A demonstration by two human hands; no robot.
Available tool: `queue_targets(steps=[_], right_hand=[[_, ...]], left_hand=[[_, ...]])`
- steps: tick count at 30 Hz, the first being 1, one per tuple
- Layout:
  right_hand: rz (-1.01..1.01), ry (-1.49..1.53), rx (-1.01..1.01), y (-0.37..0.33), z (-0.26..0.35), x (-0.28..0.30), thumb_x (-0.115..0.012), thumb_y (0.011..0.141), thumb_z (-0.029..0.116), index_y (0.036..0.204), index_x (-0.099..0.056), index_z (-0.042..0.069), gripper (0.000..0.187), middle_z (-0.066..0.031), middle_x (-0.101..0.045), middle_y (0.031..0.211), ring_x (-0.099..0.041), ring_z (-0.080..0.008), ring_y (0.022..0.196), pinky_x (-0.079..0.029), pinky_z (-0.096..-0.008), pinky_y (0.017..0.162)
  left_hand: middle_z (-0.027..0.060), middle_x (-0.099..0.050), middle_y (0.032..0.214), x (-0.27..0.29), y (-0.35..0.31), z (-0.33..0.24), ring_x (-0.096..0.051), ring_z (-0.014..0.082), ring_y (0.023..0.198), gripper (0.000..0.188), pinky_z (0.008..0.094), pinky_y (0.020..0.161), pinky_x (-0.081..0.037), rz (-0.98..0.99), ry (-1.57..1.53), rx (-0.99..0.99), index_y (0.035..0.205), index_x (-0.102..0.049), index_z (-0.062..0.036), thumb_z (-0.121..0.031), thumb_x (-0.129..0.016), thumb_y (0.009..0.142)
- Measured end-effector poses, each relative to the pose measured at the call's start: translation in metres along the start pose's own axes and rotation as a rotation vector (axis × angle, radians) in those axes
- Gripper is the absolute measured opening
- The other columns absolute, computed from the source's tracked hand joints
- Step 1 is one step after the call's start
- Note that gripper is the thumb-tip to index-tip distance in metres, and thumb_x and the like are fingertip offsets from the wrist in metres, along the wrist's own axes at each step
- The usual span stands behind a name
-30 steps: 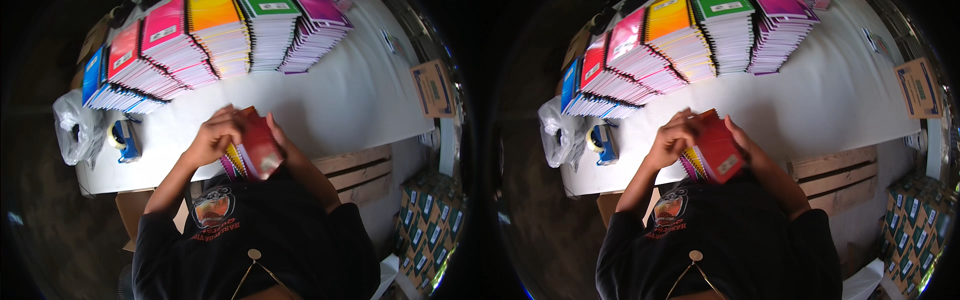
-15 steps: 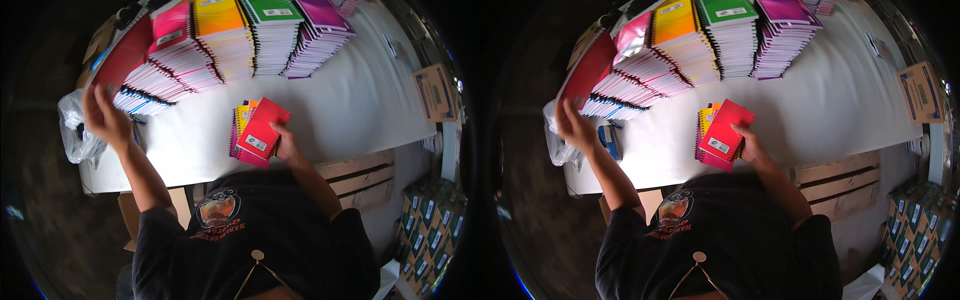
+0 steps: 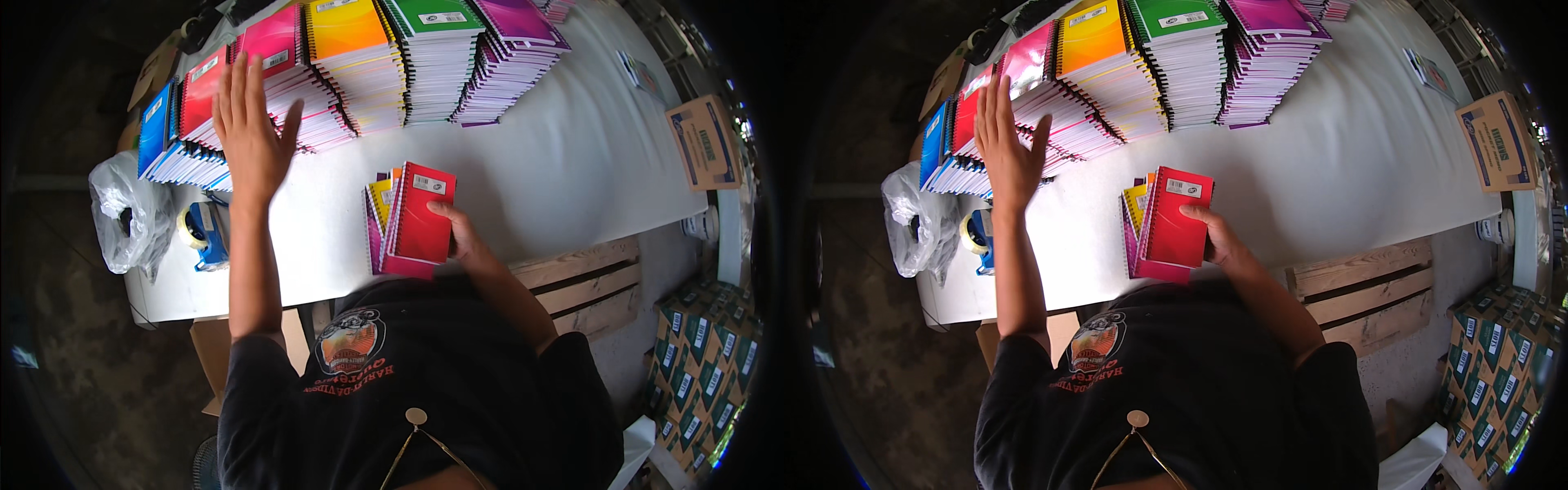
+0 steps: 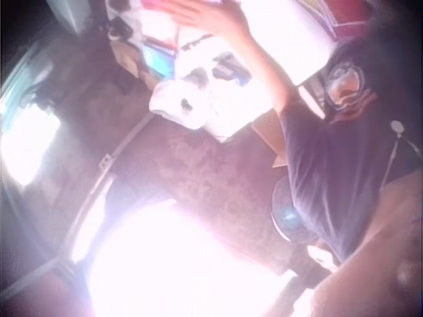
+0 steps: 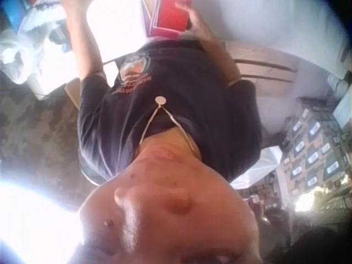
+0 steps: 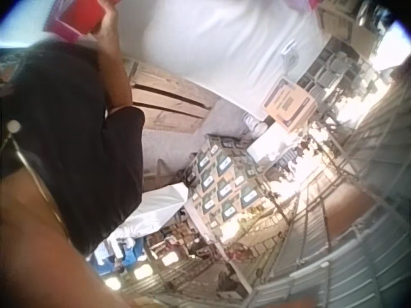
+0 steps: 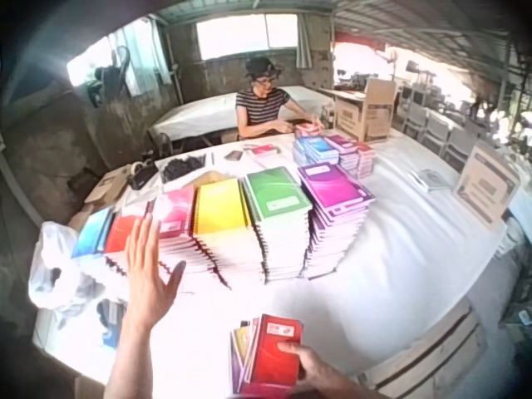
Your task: The person repeatedly picks up small spiral-bound notebooks from a large pile on a table and stacks them into smaller, color-matched piles. The person handles the notebooks one at a time or in small groups, placing them into separate stacks on the table.
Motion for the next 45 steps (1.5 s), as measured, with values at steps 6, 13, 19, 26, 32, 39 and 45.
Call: queue_targets(steps=[6, 13, 19, 26, 32, 39, 45], right_hand=[[0.032, -0.021, 0.184, 0.0, 0.009, -0.003, -0.055, 0.087, 0.055, 0.138, -0.034, 0.007, 0.073, -0.0147, -0.048, 0.133, -0.05, -0.0262, 0.121, -0.046, -0.0429, 0.096], [0.253, 0.092, 0.224, -0.001, 0.013, -0.013, -0.057, 0.089, 0.045, 0.137, -0.034, 0.004, 0.067, -0.0132, -0.047, 0.133, -0.049, -0.0253, 0.121, -0.044, -0.0431, 0.098], [0.018, -0.794, 0.628, -0.005, 0.019, -0.027, -0.08, 0.069, 0.011, 0.131, -0.04, 0.004, 0.074, -0.0086, -0.057, 0.113, -0.054, -0.0184, 0.108, -0.044, -0.035, 0.095], [0.047, -0.704, 0.703, 0.007, 0.007, -0.019, -0.091, 0.058, 0.025, 0.138, -0.029, 0.006, 0.103, -0.0091, -0.044, 0.124, -0.045, -0.0202, 0.117, -0.037, -0.0341, 0.1], [-0.002, -0.764, 0.833, 0.014, -0.011, -0.006, -0.091, 0.058, 0.031, 0.123, -0.039, 0.007, 0.087, -0.0077, -0.049, 0.115, -0.05, -0.0162, 0.108, -0.044, -0.0325, 0.092], [-0.067, -0.966, 0.782, 0.02, -0.015, 0.011, -0.091, 0.048, 0.042, 0.123, -0.04, 0.003, 0.099, -0.0136, -0.052, 0.123, -0.05, -0.0207, 0.116, -0.042, -0.0374, 0.097], [0.014, -0.939, 1.037, 0.015, -0.015, -0.005, -0.084, 0.054, 0.056, 0.138, -0.023, 0.003, 0.116, -0.0214, -0.037, 0.137, -0.037, -0.0278, 0.129, -0.028, -0.0431, 0.108]], left_hand=[[0.0026, -0.067, 0.092, 0.039, 0.028, -0.003, -0.061, 0.0203, 0.088, 0.027, 0.0351, 0.083, -0.038, -0.183, 0.048, 0.006, 0.103, -0.068, -0.0164, -0.013, -0.071, 0.077], [0.005, -0.055, 0.114, 0.007, -0.087, -0.122, -0.052, 0.0228, 0.108, 0.047, 0.0374, 0.086, -0.041, 0.656, -0.539, -0.389, 0.107, -0.067, -0.0165, -0.035, -0.078, 0.065], [0.0179, -0.038, 0.138, -0.025, -0.124, -0.07, -0.039, 0.0282, 0.128, 0.1, 0.0395, 0.105, -0.033, 0.6, -1.384, 0.805, 0.146, -0.019, -0.0063, -0.028, -0.081, 0.071], [0.0137, -0.042, 0.128, -0.049, -0.164, -0.085, -0.047, 0.0246, 0.117, 0.109, 0.0367, 0.099, -0.04, 0.56, -1.439, 0.914, 0.146, -0.014, -0.0088, -0.014, -0.085, 0.063], [0.0114, -0.046, 0.122, -0.063, -0.177, -0.087, -0.046, 0.0209, 0.116, 0.103, 0.0336, 0.096, -0.042, 0.443, -1.481, 0.765, 0.136, -0.026, -0.007, -0.019, -0.091, 0.057], [0.0105, -0.054, 0.115, -0.079, -0.195, -0.082, -0.054, 0.0197, 0.107, 0.083, 0.034, 0.094, -0.044, 0.572, -1.39, 0.676, 0.123, -0.039, -0.0046, -0.018, -0.09, 0.059], [0.0129, -0.054, 0.12, -0.083, -0.201, -0.083, -0.053, 0.0234, 0.112, 0.101, 0.0354, 0.096, -0.044, 0.563, -1.353, 0.618, 0.135, -0.033, -0.0055, -0.022, -0.092, 0.054]])
Point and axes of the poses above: each hand's wrist, its own y-axis towards the middle knuckle, its own x-axis out of the back of the hand, z = x × y, the point moved 3 cm from there along y, towards the middle knuckle
